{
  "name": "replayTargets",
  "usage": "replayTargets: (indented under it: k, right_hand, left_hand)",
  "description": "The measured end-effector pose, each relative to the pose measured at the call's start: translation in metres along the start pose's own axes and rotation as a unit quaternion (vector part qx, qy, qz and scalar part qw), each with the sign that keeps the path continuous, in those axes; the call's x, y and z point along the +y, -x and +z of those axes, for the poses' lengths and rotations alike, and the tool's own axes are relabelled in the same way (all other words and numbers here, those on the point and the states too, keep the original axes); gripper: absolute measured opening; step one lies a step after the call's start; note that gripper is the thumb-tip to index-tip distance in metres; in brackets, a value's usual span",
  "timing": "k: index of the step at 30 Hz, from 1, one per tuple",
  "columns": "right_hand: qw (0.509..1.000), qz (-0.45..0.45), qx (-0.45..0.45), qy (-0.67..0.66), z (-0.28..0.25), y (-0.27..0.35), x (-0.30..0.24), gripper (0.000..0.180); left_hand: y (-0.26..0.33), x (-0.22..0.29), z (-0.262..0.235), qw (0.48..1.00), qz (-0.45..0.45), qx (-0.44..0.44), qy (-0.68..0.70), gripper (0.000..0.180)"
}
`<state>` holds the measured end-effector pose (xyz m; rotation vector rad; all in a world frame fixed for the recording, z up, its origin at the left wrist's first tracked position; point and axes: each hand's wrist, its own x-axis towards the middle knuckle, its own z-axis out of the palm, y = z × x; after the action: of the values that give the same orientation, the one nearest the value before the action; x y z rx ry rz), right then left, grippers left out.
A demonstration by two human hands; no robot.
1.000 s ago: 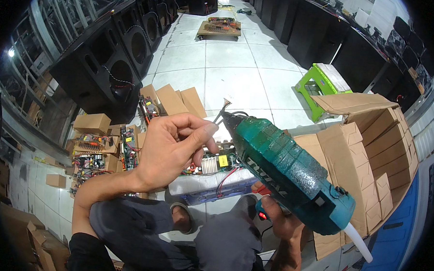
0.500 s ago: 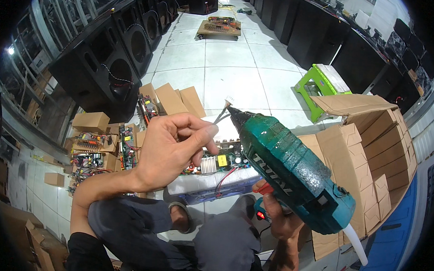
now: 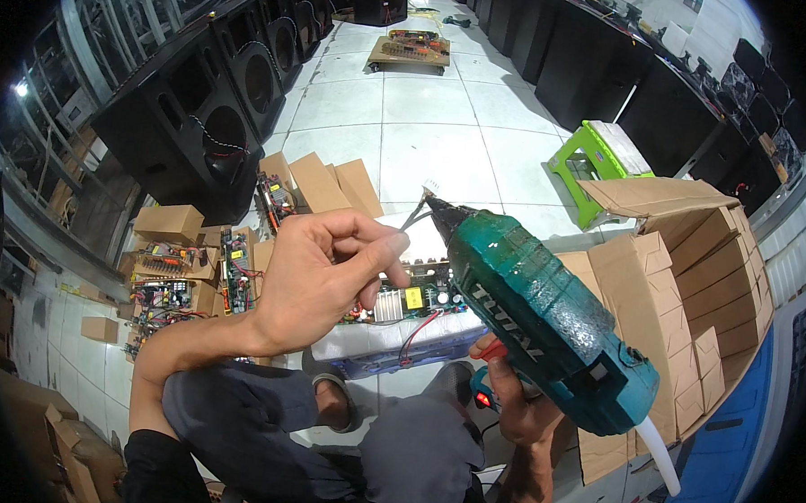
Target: The person sits cross-legged and uses a hot glue gun to apply glue to a wire connector on a circuit board. They then connect the wire to the board and inspect the connection.
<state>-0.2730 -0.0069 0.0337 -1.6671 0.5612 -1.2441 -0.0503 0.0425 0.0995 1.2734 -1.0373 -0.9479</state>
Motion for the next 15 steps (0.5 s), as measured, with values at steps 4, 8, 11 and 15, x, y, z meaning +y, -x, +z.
replayTargets:
  k: [4,8,11,15]
  right_hand:
    - [1.0,0.001,0.007,-0.026,0.0002,0.0004,-0.001,0.029]
    - [0.999,0.004,0.04,-0.015,0.0034,0.0007,-0.0017,0.034]
    - [0.999,0.013,0.042,-0.016,0.0032,0.0007,-0.0024,0.035]
    - [0.999,0.005,0.012,-0.047,-0.0006,-0.0006,-0.0014,0.027]
  left_hand:
    - [-0.0002,-0.0003,-0.0004,1.0,0.001,0.001,0.001,0.02]
    - [-0.0002,-0.0003,0.0001,1.0,-0.002,0.003,0.002,0.02]
    - [-0.0006,-0.0022,0.0002,1.0,-0.004,0.002,0.0,0.019]
    - [0.0,-0.002,-0.0001,1.0,0.001,0.0,-0.012,0.019]
